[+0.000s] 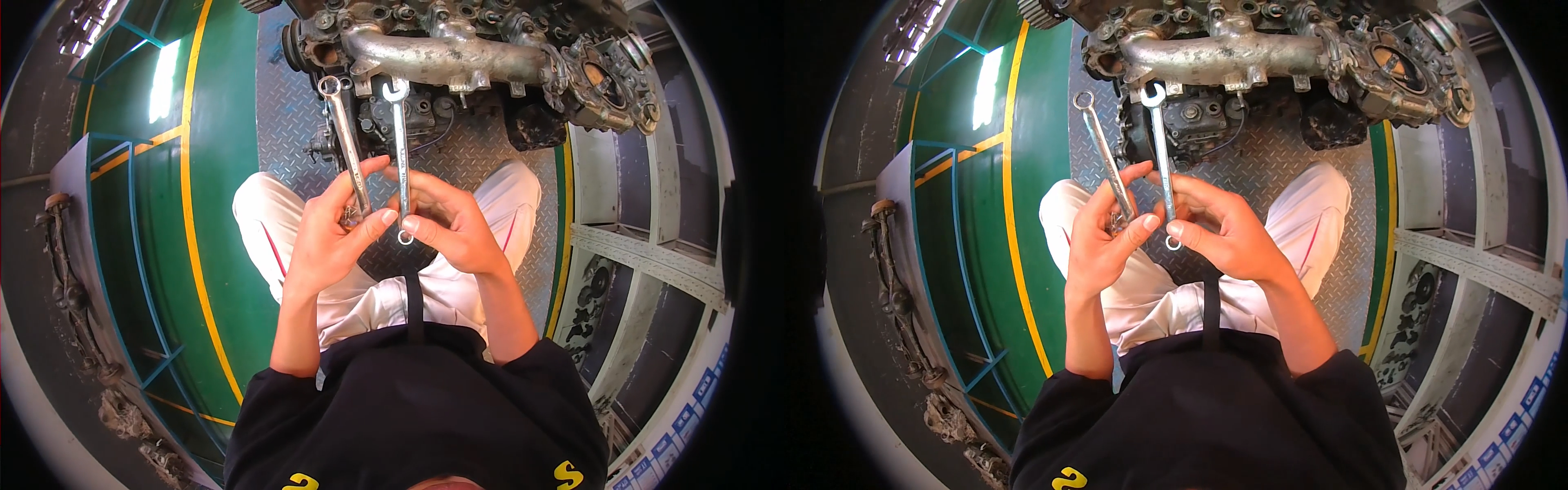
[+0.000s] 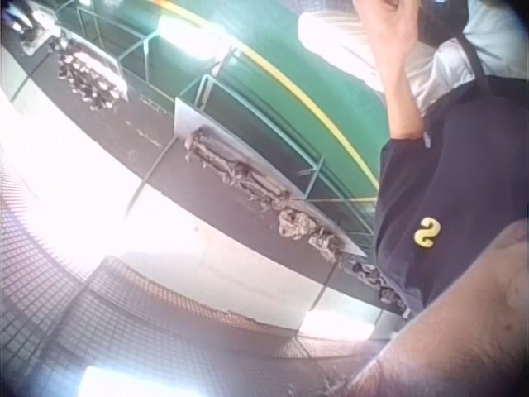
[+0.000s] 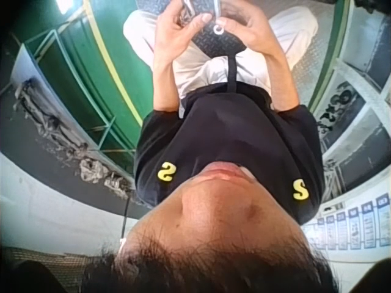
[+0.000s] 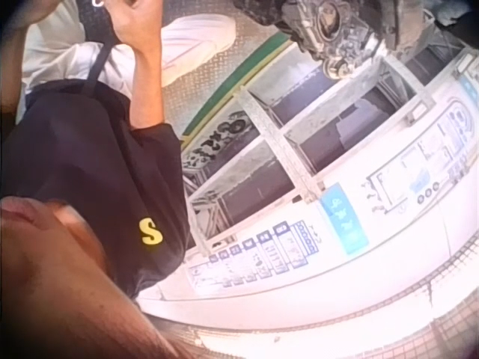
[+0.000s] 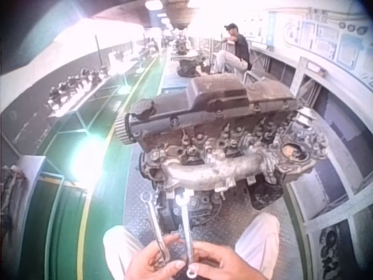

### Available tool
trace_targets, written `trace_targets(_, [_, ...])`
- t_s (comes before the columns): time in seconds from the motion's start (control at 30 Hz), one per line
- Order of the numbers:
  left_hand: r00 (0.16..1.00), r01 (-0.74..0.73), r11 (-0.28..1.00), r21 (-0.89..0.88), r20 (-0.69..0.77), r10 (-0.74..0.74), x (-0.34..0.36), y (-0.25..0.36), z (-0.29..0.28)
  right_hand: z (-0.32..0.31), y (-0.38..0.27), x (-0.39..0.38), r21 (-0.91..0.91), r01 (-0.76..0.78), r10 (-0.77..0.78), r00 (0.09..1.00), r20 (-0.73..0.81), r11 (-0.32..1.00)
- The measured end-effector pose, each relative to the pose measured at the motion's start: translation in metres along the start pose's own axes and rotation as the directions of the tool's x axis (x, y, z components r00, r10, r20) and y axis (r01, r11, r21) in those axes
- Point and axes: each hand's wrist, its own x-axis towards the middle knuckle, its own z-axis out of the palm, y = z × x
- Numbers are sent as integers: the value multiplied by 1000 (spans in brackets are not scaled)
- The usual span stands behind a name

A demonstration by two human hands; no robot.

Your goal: The person opens and handles a small box with another person, then walks over to an engine on a platform, sits down, and uses wrenches to work on the engine components.

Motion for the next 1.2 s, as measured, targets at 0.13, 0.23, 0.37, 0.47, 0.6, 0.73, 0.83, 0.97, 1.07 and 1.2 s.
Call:
trace_targets(0.13, [1000, 14, 999, 38, -22, -14, -1, -12, 2, 0, 7, 0, -162, -15, 14, 1000, -10, 987])
trace_targets(0.23, [989, 124, 992, -16, -80, -125, -15, -26, 10, 8, 33, -4, -327, 13, -2, 999, 35, 945])
trace_targets(0.37, [927, 339, 929, -147, -115, -357, -37, -60, 20, 19, 76, -28, -298, -107, 119, 993, 22, 948])
trace_targets(0.47, [888, 413, 896, -167, -145, -436, -59, -96, 25, -2, 133, -36, -310, -282, 301, 953, 15, 908])
trace_targets(0.6, [844, 480, 863, -156, -184, -503, -79, -126, 24, -47, 186, -36, -861, -448, 467, 831, -301, 242])
trace_targets(0.73, [809, 543, 837, -72, -224, -544, -82, -138, 21, -100, 254, -26, -842, -538, 598, 663, -450, -36])
trace_targets(0.83, [796, 564, 824, -44, -238, -557, -82, -150, 22, -115, 268, -7, -812, -577, 584, 630, -512, -90])
trace_targets(0.97, [795, 553, 829, -77, -248, -554, -80, -151, 22, -137, 298, -3, -748, -655, 575, 575, -582, -102])
trace_targets(1.07, [788, 560, 825, -75, -260, -558, -78, -150, 16, -150, 318, 1, -741, -669, 437, 649, -623, -63])
trace_targets(1.2, [755, 643, 764, 58, -219, -619, -77, -144, 6, -164, 345, -1, -819, -562, 309, 763, -568, -117])
